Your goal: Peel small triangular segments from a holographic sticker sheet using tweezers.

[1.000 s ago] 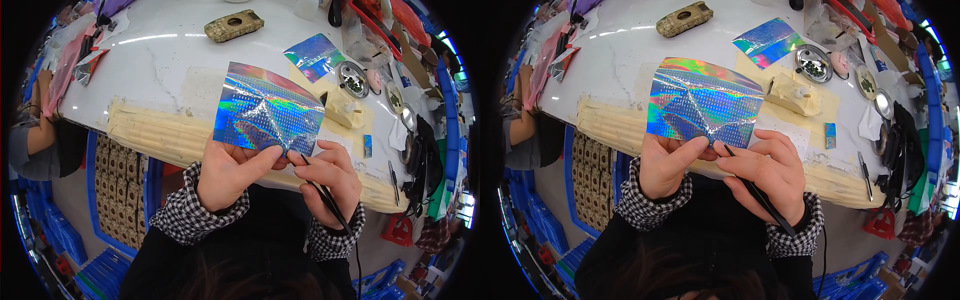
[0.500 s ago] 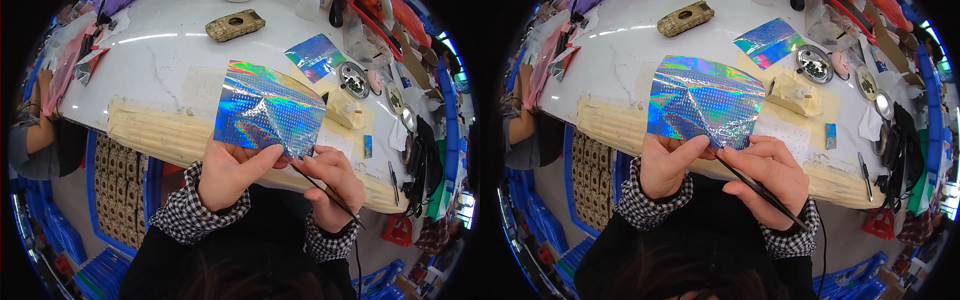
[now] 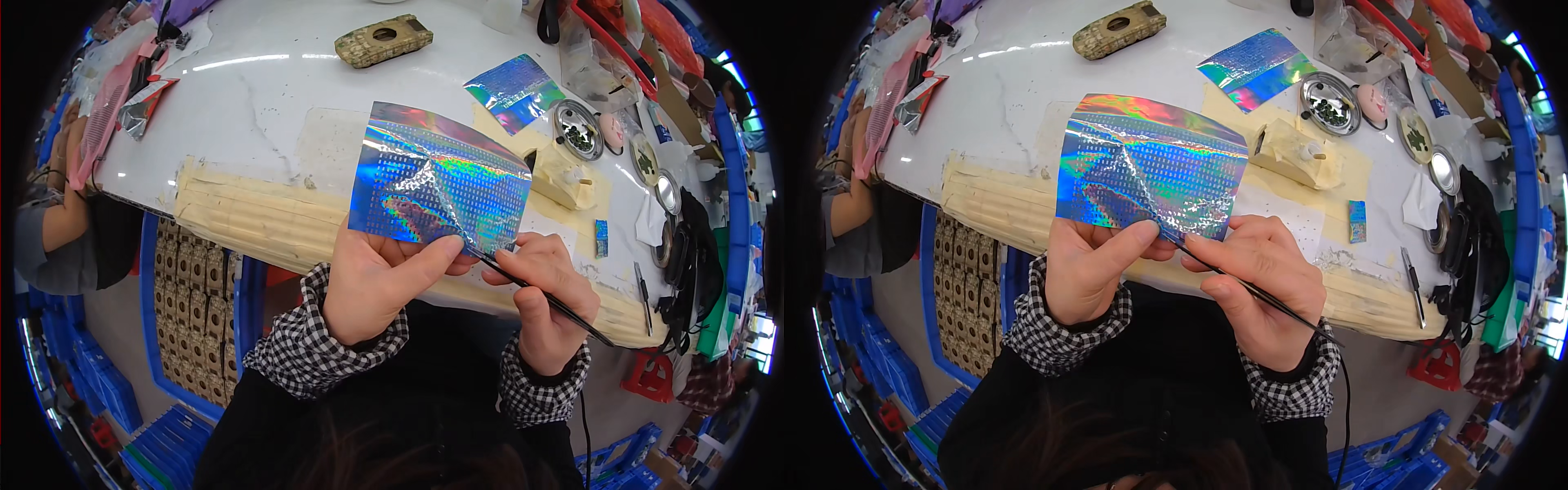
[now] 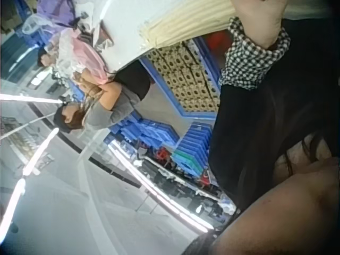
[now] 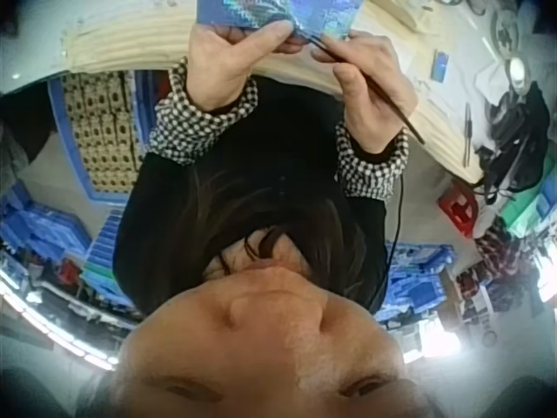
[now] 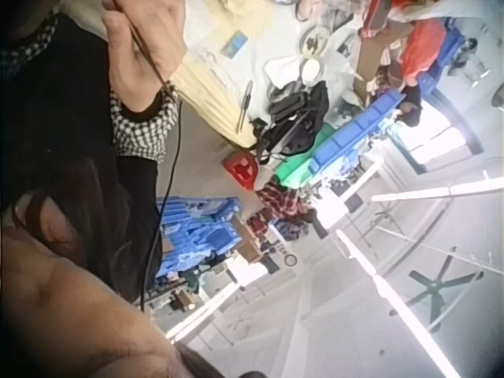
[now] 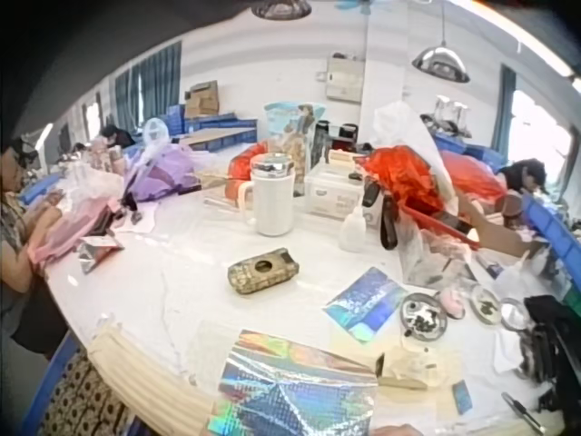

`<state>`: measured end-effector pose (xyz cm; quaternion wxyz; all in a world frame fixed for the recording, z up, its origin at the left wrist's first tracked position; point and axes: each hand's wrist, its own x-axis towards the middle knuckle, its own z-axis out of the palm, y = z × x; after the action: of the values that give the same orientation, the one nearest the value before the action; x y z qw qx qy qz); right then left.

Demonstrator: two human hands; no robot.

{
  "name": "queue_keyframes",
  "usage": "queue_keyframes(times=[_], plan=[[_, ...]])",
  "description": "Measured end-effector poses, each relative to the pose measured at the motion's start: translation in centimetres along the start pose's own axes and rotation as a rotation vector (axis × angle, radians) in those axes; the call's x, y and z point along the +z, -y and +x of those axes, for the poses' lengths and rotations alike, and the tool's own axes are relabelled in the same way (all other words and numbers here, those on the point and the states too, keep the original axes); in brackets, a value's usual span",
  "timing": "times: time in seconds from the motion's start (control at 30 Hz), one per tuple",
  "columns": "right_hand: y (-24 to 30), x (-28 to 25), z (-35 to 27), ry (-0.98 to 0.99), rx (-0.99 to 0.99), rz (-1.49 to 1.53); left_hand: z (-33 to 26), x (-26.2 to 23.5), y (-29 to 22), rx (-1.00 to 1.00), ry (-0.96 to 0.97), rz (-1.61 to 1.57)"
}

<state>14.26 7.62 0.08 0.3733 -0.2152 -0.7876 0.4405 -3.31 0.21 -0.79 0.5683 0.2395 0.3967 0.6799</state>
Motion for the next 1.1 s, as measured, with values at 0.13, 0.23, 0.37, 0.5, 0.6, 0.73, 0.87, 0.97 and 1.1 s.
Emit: queue_keyframes(times=[0.13, 0.23, 0.37, 0.5, 0.6, 0.73, 0.87, 0.97, 1.1], plan=[[-0.1, 0.0, 0.0, -0.006, -0.005, 0.016, 0.0, 0.1, 0.0, 0.006, 0.005, 0.001], [-0.1, 0.0, 0.0, 0.001, -0.009, 0.018, 0.0, 0.1, 0.0, -0.014, 0.001, -0.001], [-0.1, -0.1, 0.0, 0.007, -0.005, 0.011, 0.0, 0.0, 0.0, -0.01, -0.002, 0.002], [-0.1, 0.2, 0.0, -0.019, -0.008, 0.046, 0.0, 0.0, -0.1, -0.011, -0.004, 0.005], [-0.2, 0.1, -0.3, -0.047, -0.014, 0.091, 0.0, -0.1, 0.1, -0.013, -0.001, 0.004], [-0.4, -1.3, -1.3, -0.149, -0.026, 0.109, 0.0, 0.3, 0.3, 0.024, -0.049, 0.073], [0.3, -4.0, -3.0, -0.269, 0.307, -0.057, 0.0, -0.1, 0.4, 0.042, -0.02, 0.0], [-0.1, -5.0, -3.8, -0.255, 0.4, -0.175, -0.1, -0.2, 0.8, 0.064, -0.034, 0.021], [-0.6, -5.2, -4.4, -0.242, 0.395, -0.246, 0.0, 0.1, 0.8, 0.059, -0.064, 0.048]])
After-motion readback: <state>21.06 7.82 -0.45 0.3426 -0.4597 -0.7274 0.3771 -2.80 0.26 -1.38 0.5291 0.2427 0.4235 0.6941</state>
